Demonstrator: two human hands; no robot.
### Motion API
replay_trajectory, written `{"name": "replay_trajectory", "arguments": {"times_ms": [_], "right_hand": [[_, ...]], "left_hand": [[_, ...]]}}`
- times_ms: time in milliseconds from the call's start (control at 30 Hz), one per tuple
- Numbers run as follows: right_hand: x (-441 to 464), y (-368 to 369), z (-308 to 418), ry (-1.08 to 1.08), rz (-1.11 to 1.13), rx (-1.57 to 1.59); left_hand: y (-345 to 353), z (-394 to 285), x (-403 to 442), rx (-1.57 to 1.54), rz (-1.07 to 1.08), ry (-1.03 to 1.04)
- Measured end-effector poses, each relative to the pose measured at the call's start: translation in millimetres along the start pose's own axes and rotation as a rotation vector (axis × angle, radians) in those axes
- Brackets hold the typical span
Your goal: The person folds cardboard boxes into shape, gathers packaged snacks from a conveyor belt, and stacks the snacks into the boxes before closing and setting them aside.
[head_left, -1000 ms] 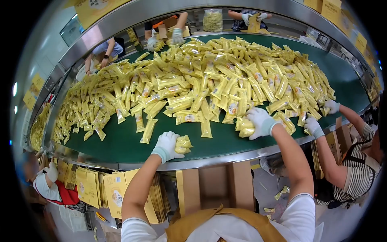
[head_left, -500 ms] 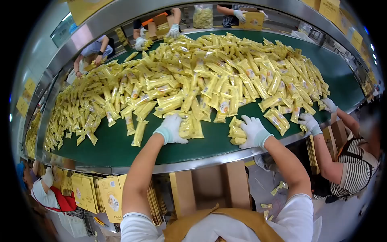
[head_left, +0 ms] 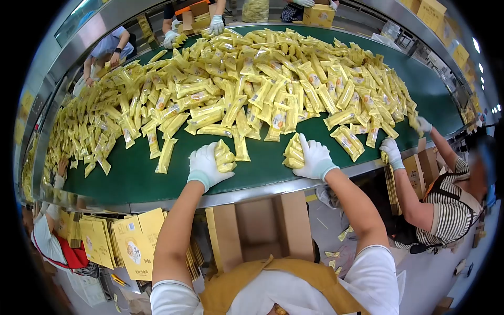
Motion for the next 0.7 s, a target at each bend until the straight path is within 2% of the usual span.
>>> {"name": "replay_trajectory", "arguments": {"times_ms": [67,100,200,233,267,333,367,400,433,467,533,600,700], "right_hand": [[-5,6,1,0.099,0.016,0.084],[-11,5,-1,0.115,-0.192,0.203],[-28,17,-16,0.171,0.125,1.555],[-42,12,-12,0.241,0.205,1.966],[-63,-8,-4,0.255,0.271,2.099],[-91,-36,11,0.173,0.241,2.17],[-101,-40,18,0.099,0.272,2.097],[-108,-44,28,0.015,0.312,2.026],[-115,-66,47,-0.235,0.237,1.689],[-133,-90,78,-0.281,0.294,1.42],[-142,-84,116,-0.609,-0.051,0.403],[-158,-59,161,-0.694,0.151,-0.048],[-161,-10,195,-0.765,0.402,-0.197]], "left_hand": [[0,-1,-7,-0.024,0.004,-0.13],[-6,-3,-15,-0.012,0.028,-0.22],[-3,16,-35,-0.188,-0.069,-0.307],[0,28,-43,-0.338,-0.165,-0.353],[14,47,-49,-0.404,-0.398,-0.317],[14,66,-53,-1.434,-0.163,-0.329],[10,61,-70,-1.963,-0.051,-0.423],[-5,58,-81,-2.079,-0.112,-0.281],[-27,45,-94,-2.145,-0.193,-0.3],[-44,29,-105,-2.207,-0.283,-0.318],[-48,11,-116,-2.364,-0.245,-0.307],[-73,-29,-128,-2.456,-0.061,-0.162],[-82,-66,-141,-2.336,0.076,-0.063]]}}
Point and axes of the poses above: each hand's wrist, its own x-axis towards the middle knuckle, its own y-axis out of the palm, z = x × y, the point moved 5 cm from there along x, towards the middle knuckle, and after that the axes turned 2 degrees about x, right-handed, at the moved point
